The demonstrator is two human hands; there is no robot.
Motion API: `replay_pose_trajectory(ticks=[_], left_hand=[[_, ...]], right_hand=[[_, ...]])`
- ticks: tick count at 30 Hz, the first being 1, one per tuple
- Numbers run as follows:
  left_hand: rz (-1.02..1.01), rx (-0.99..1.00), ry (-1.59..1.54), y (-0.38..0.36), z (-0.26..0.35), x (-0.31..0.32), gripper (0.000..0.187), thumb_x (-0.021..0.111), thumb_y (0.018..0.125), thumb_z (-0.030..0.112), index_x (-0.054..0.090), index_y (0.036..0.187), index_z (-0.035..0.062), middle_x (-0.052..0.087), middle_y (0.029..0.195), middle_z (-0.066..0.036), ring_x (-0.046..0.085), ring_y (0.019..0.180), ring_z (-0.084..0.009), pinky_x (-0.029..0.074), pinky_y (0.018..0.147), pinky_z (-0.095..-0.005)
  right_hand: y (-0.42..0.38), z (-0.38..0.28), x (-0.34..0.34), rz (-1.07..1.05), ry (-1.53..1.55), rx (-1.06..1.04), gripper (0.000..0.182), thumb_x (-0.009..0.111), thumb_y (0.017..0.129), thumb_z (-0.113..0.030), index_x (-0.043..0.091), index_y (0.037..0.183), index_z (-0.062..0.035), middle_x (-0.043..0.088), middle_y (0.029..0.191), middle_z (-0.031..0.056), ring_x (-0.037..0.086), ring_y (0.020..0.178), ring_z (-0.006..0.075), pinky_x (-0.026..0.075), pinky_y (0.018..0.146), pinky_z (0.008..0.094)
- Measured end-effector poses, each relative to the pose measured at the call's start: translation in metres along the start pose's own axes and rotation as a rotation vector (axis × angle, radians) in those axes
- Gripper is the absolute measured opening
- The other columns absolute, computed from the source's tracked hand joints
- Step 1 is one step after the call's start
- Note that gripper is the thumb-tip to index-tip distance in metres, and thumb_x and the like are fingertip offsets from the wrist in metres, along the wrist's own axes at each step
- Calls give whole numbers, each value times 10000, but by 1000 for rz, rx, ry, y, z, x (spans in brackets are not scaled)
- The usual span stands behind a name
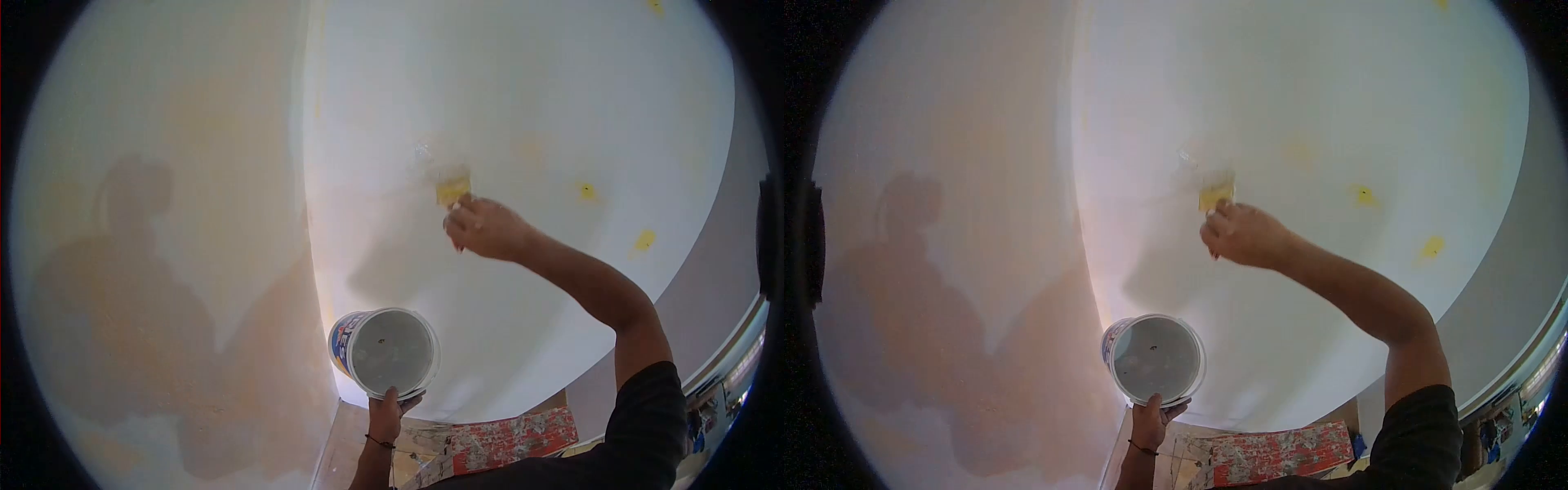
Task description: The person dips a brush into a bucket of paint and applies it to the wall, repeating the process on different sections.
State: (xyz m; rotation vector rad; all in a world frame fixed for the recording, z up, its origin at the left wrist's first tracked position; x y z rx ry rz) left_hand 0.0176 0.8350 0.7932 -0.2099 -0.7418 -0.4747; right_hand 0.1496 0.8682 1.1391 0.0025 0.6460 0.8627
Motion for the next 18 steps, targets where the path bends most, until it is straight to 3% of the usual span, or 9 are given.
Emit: replay_pose_trajectory(ticks=[3, 5, 9, 11, 14, 15, 18], left_hand=[[-3, -4, 6, -2, 4, 3, 481, 413, 965, 98, 286, 1389, -89, 544, 1265, -271, 666, 1027, -428, 622, 859, -472], [0, -16, 14, -1, 6, 4, 481, 413, 965, 100, 289, 1390, -89, 545, 1263, -271, 665, 1032, -427, 622, 860, -470], [-23, -25, 8, 2, -1, 1, 485, 414, 967, 109, 286, 1390, -90, 543, 1266, -271, 656, 1051, -430, 619, 869, -472], [-31, -41, 4, 2, -4, 1, 486, 416, 966, 110, 285, 1391, -87, 540, 1269, -272, 653, 1057, -432, 618, 872, -473], [-14, -24, -33, 0, 2, 4, 485, 413, 967, 104, 282, 1394, -84, 531, 1277, -274, 649, 1061, -440, 616, 877, -478], [-10, -23, -16, -2, 6, 6, 482, 407, 967, 96, 279, 1395, -85, 527, 1280, -275, 647, 1063, -443, 615, 880, -483], [-10, -24, 3, -2, 9, 8, 480, 399, 966, 85, 273, 1395, -89, 522, 1283, -277, 645, 1064, -445, 613, 885, -489]], right_hand=[[4, -16, -1, -25, 130, -11, 239, 666, 896, -297, 651, 892, -59, 657, 921, 86, 656, 955, 259, 591, 770, 365], [10, 9, -12, 7, 521, 222, 232, 640, 933, -279, 649, 881, -53, 659, 899, 87, 657, 904, 278, 569, 754, 398], [42, 54, -33, 83, 572, 345, 183, 680, 911, -225, 656, 925, -44, 670, 933, 107, 628, 918, 308, 524, 768, 428], [59, 73, -32, 84, 761, 427, 165, 668, 910, -199, 665, 935, -36, 667, 894, 141, 616, 849, 344, 499, 740, 435], [79, 91, -34, 232, 596, 317, 210, 635, 943, -260, 680, 934, -55, 681, 818, 127, 641, 771, 323, 512, 712, 429], [81, 105, -42, 144, 622, 433, 206, 634, 941, -255, 681, 931, -54, 694, 832, 123, 645, 757, 326, 513, 717, 420], [80, 130, -82, 295, 421, 446, 178, 621, 949, -217, 674, 957, -48, 702, 870, 113, 659, 830, 292, 528, 736, 410]])
Point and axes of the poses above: each hand's wrist, its own y-axis towards the middle knuckle, its own x-axis out of the palm, z = x × y, the point moved 10 cm from there along y, towards the middle knuckle
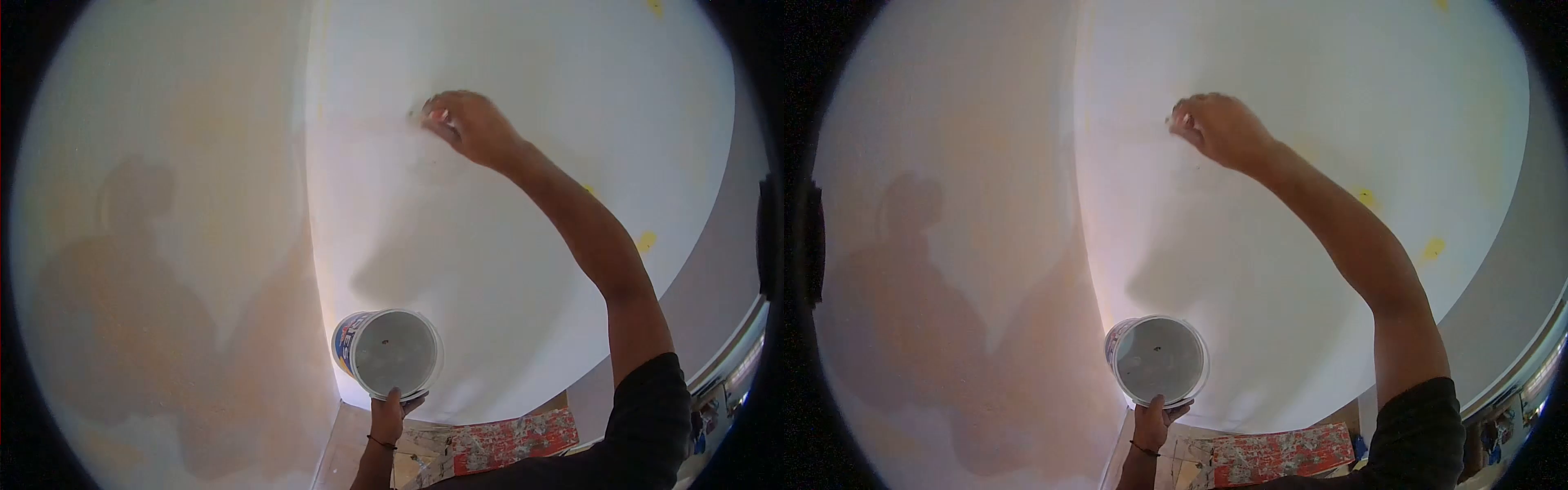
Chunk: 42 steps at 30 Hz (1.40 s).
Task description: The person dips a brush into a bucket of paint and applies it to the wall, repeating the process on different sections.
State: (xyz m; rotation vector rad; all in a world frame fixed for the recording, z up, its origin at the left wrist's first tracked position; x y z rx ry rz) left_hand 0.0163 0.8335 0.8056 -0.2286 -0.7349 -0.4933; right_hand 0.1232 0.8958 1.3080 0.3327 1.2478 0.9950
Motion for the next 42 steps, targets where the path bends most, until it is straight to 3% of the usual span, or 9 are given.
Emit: replay_pose_trajectory(ticks=[4, 6, 8, 10, 16, 24, 33, 40, 42], left_hand=[[4, 8, -5, 2, -7, -4, 482, 401, 963, 80, 269, 1396, -88, 523, 1286, -276, 650, 1055, -445, 617, 878, -486], [3, 1, -4, 1, -7, -2, 485, 405, 963, 81, 269, 1396, -88, 523, 1288, -277, 654, 1045, -445, 619, 871, -483], [5, 3, -6, 2, -7, -3, 487, 408, 962, 83, 269, 1397, -88, 524, 1289, -277, 658, 1034, -445, 622, 864, -480], [2, 11, -7, 3, -8, -5, 490, 407, 960, 81, 267, 1398, -87, 528, 1284, -278, 666, 1018, -443, 626, 853, -475], [27, -13, 2, 3, -7, -4, 488, 407, 963, 91, 276, 1398, -85, 546, 1267, -271, 666, 1023, -441, 630, 837, -466], [-9, -16, -41, 3, -10, -6, 494, 403, 967, 89, 255, 1402, -91, 538, 1274, -283, 657, 1034, -460, 626, 843, -478], [64, -62, -7, 0, -5, 1, 509, 409, 940, 71, 264, 1396, -102, 542, 1265, -287, 662, 1008, -470, 626, 841, -486], [57, -21, -20, -3, 2, 5, 480, 408, 946, 85, 307, 1367, -122, 569, 1220, -282, 672, 991, -455, 628, 832, -479], [59, -21, -26, -3, 2, 3, 474, 405, 952, 86, 308, 1369, -118, 569, 1221, -281, 674, 988, -453, 630, 827, -476]], right_hand=[[-9, -14, -30, 193, -210, -174, 173, 630, 953, -212, 681, 965, -47, 689, 962, 90, 636, 879, 288, 530, 752, 385], [-27, -22, 7, 28, -418, -217, 112, 647, 914, -185, 666, 924, -75, 674, 972, 55, 624, 958, 260, 539, 795, 371], [-56, -31, 55, -150, -353, -351, 97, 677, 801, -154, 610, 853, -106, 648, 954, 51, 631, 971, 244, 560, 813, 366], [-76, -49, 74, -203, -294, -402, 110, 673, 806, -139, 603, 878, -92, 646, 970, 60, 631, 1011, 251, 578, 794, 359], [-109, -54, 37, 7, -150, -287, 188, 741, 826, -144, 642, 977, -91, 659, 1010, 57, 636, 968, 239, 574, 768, 368], [-115, -19, 65, 385, 281, 112, 153, 718, 852, -97, 665, 977, -26, 704, 1030, 137, 680, 930, 342, 560, 802, 418], [-186, 49, 24, 758, 348, 376, 100, 677, 857, 27, 672, 956, 29, 714, 1020, 178, 709, 923, 302, 550, 827, 345], [-153, 7, -53, 612, 77, 89, 232, 760, 788, 7, 682, 1001, -37, 704, 1091, 139, 689, 960, 302, 557, 817, 376], [-118, -14, -46, 367, -69, -135, 299, 767, 786, -26, 677, 1062, -99, 671, 1196, 75, 649, 1074, 278, 572, 819, 378]])
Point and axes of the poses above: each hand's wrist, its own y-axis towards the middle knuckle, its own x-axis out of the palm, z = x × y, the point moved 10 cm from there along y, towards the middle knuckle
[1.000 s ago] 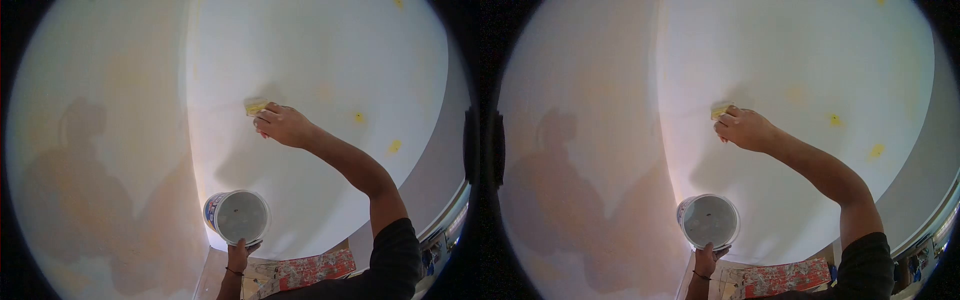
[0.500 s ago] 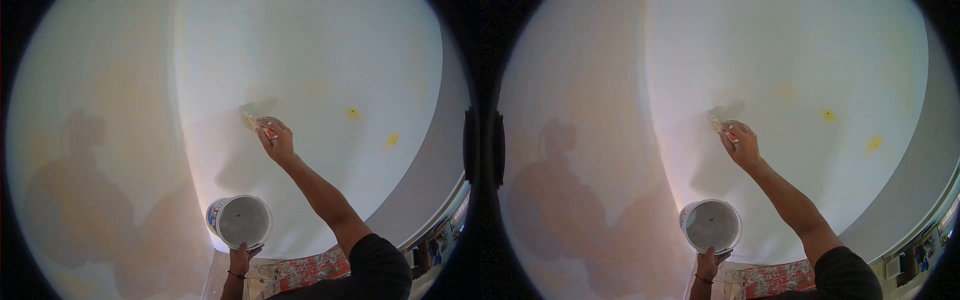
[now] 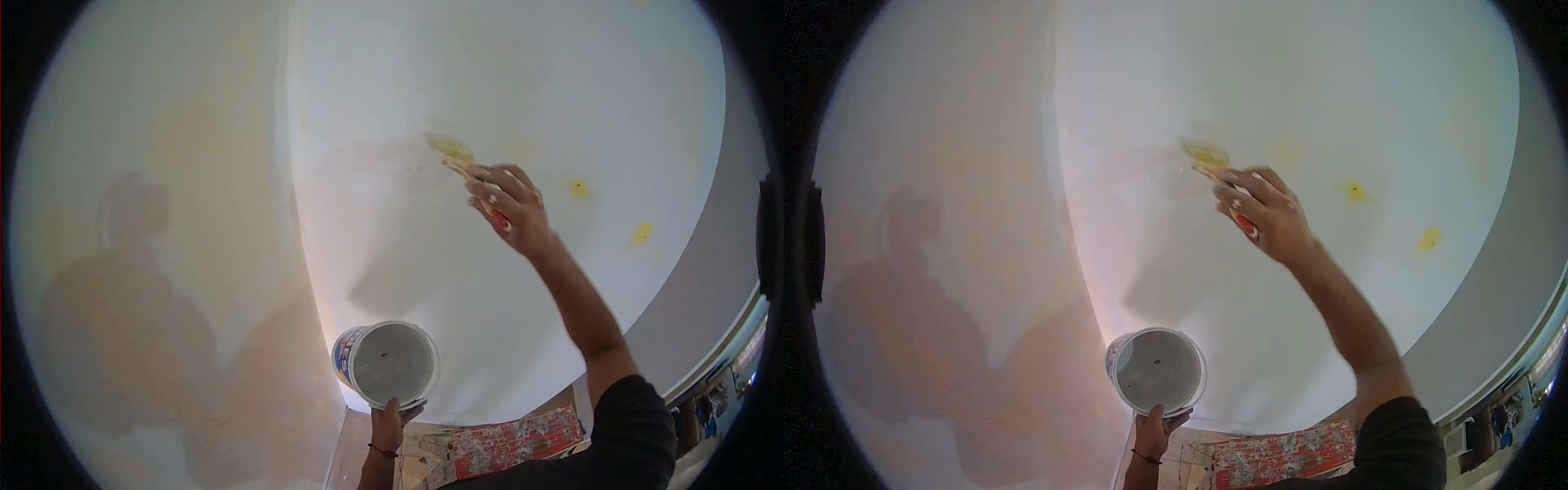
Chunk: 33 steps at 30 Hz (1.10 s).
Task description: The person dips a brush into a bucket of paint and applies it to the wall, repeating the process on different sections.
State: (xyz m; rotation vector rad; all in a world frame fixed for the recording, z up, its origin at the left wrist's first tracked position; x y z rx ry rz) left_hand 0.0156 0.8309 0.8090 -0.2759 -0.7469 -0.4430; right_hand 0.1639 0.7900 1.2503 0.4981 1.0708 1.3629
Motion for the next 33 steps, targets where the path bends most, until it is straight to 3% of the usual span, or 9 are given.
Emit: replay_pose_trajectory(ticks=[1, 3, 4, 6, 11, 15, 28, 33], left_hand=[[-5, -1, 4, 0, -1, 0, 471, 401, 955, 82, 305, 1373, -112, 564, 1231, -279, 670, 1000, -453, 630, 831, -475], [-3, -3, 2, 1, -1, -1, 468, 398, 959, 77, 302, 1378, -107, 559, 1241, -277, 667, 1011, -453, 630, 835, -474], [-2, -10, 5, 1, -1, 0, 464, 397, 962, 73, 301, 1380, -105, 553, 1250, -275, 663, 1020, -451, 630, 839, -474], [-2, -22, 5, 0, 2, 3, 461, 395, 965, 70, 299, 1382, -102, 548, 1258, -272, 660, 1029, -448, 630, 844, -474], [-25, 9, -8, -5, 11, 12, 469, 401, 975, 85, 284, 1399, -80, 525, 1292, -254, 651, 1054, -428, 627, 865, -474], [-35, 8, 8, -2, 6, 7, 468, 394, 971, 78, 285, 1402, -69, 529, 1282, -251, 654, 1051, -422, 624, 869, -477], [-58, -5, -19, 1, -1, 1, 464, 393, 971, 76, 286, 1392, -87, 527, 1286, -263, 654, 1059, -424, 625, 863, -475], [-43, 37, -21, -3, 7, 6, 461, 399, 974, 78, 288, 1393, -81, 555, 1257, -260, 667, 1025, -424, 631, 849, -472]], right_hand=[[11, 9, 1, -2, 7, -1, 299, 767, 786, -26, 677, 1062, -99, 671, 1196, 75, 649, 1074, 278, 572, 819, 378], [21, 7, 36, -341, -140, -247, 318, 738, 817, -75, 659, 1115, -153, 627, 1286, 8, 574, 1207, 240, 588, 849, 374], [30, 13, 36, -343, -132, -254, 318, 738, 817, -75, 659, 1115, -153, 627, 1286, 8, 574, 1207, 240, 588, 849, 374], [32, 17, 54, -583, -172, -352, 361, 743, 770, -65, 664, 1114, -142, 613, 1303, -36, 555, 1226, 205, 591, 863, 339], [40, 26, 69, -783, -218, -450, 303, 708, 842, -110, 664, 1141, -140, 589, 1351, -36, 518, 1282, 208, 556, 936, 339], [50, 30, 71, -737, -134, -345, 217, 690, 841, -75, 689, 1053, -122, 645, 1287, -13, 541, 1263, 232, 557, 955, 353], [31, 30, 29, -880, -143, -203, 203, 753, 811, -69, 718, 1007, -106, 691, 1202, -8, 579, 1208, 243, 552, 942, 372], [44, 7, 21, -468, -209, -248, 273, 747, 789, -94, 677, 1053, -101, 671, 1178, 40, 614, 1092, 254, 579, 860, 353]])
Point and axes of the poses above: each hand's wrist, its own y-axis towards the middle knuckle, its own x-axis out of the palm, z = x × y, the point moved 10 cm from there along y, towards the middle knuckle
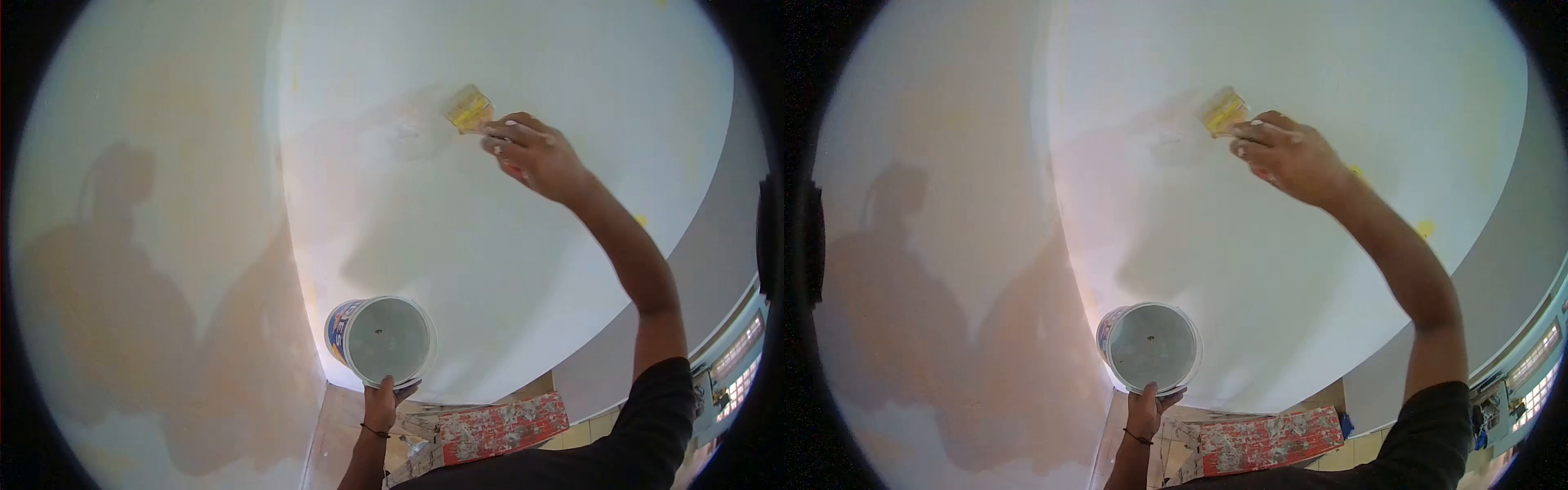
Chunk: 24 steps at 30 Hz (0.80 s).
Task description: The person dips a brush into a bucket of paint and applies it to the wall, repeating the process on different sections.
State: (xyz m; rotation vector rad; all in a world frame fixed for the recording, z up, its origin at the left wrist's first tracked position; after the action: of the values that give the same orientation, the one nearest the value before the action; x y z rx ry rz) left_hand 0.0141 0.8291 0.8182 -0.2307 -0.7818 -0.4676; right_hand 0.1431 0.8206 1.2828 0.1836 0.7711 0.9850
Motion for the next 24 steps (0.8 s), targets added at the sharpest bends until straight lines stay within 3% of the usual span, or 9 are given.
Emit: replay_pose_trajectory(ticks=[5, 7, 10, 11, 14, 17, 19, 21, 24], left_hand=[[-8, -17, -5, 1, -1, -3, 463, 401, 969, 71, 288, 1392, -79, 558, 1249, -253, 672, 1010, -422, 637, 841, -464], [-7, -35, 16, 1, -1, -2, 462, 401, 967, 69, 291, 1390, -80, 553, 1251, -254, 672, 1012, -421, 638, 842, -462], [23, -45, 18, 3, -6, -3, 454, 407, 970, 81, 304, 1376, -95, 554, 1247, -264, 676, 1003, -419, 642, 831, -454], [33, -29, 10, 4, -6, -4, 453, 409, 971, 87, 310, 1369, -104, 560, 1239, -269, 678, 998, -419, 643, 824, -452], [45, -43, -11, 6, -14, -10, 451, 406, 970, 75, 298, 1375, -93, 563, 1230, -272, 683, 992, -415, 645, 814, -441], [48, -67, -25, 7, -18, -11, 457, 404, 970, 61, 279, 1388, -77, 562, 1230, -270, 685, 989, -411, 645, 811, -433], [52, -68, -24, 7, -18, -11, 459, 406, 971, 64, 277, 1386, -82, 561, 1230, -271, 685, 989, -411, 645, 811, -435], [58, -61, -32, 6, -16, -10, 470, 408, 963, 63, 272, 1387, -89, 559, 1233, -276, 687, 982, -415, 643, 816, -437], [45, -58, -42, 6, -16, -9, 483, 405, 954, 57, 265, 1390, -94, 557, 1237, -279, 688, 976, -419, 643, 814, -439]], right_hand=[[5, -25, 36, 123, -82, 47, 303, 713, 793, -67, 647, 1088, -66, 649, 1201, 77, 627, 1065, 286, 580, 820, 374], [-3, -34, 59, 65, -86, 125, 308, 696, 800, -96, 642, 1100, -57, 642, 1208, 106, 623, 1064, 299, 584, 805, 372], [-33, -70, 110, -177, -54, 73, 279, 658, 814, -141, 638, 1075, -45, 637, 1166, 121, 622, 1040, 324, 583, 828, 366], [-35, -87, 110, -121, -90, -20, 297, 671, 801, -140, 636, 1080, -45, 636, 1151, 124, 622, 1058, 309, 582, 842, 361], [-47, -97, 115, -208, 168, 23, 283, 681, 824, -137, 641, 1092, -55, 644, 1150, 108, 629, 1059, 279, 581, 846, 368], [-35, -84, 104, -246, 411, 164, 233, 686, 863, -137, 655, 1076, -46, 670, 1095, 100, 647, 1006, 272, 574, 839, 384], [-12, -62, 80, -12, 437, 205, 211, 684, 890, -146, 663, 1067, -33, 688, 1018, 116, 661, 904, 302, 562, 793, 402], [7, -37, 82, -98, 526, 323, 207, 685, 890, -147, 669, 1061, -30, 686, 953, 160, 657, 811, 339, 536, 720, 411], [32, -6, 75, 15, 632, 353, 180, 678, 892, -136, 675, 1036, -27, 680, 893, 184, 644, 734, 328, 507, 668, 400]])
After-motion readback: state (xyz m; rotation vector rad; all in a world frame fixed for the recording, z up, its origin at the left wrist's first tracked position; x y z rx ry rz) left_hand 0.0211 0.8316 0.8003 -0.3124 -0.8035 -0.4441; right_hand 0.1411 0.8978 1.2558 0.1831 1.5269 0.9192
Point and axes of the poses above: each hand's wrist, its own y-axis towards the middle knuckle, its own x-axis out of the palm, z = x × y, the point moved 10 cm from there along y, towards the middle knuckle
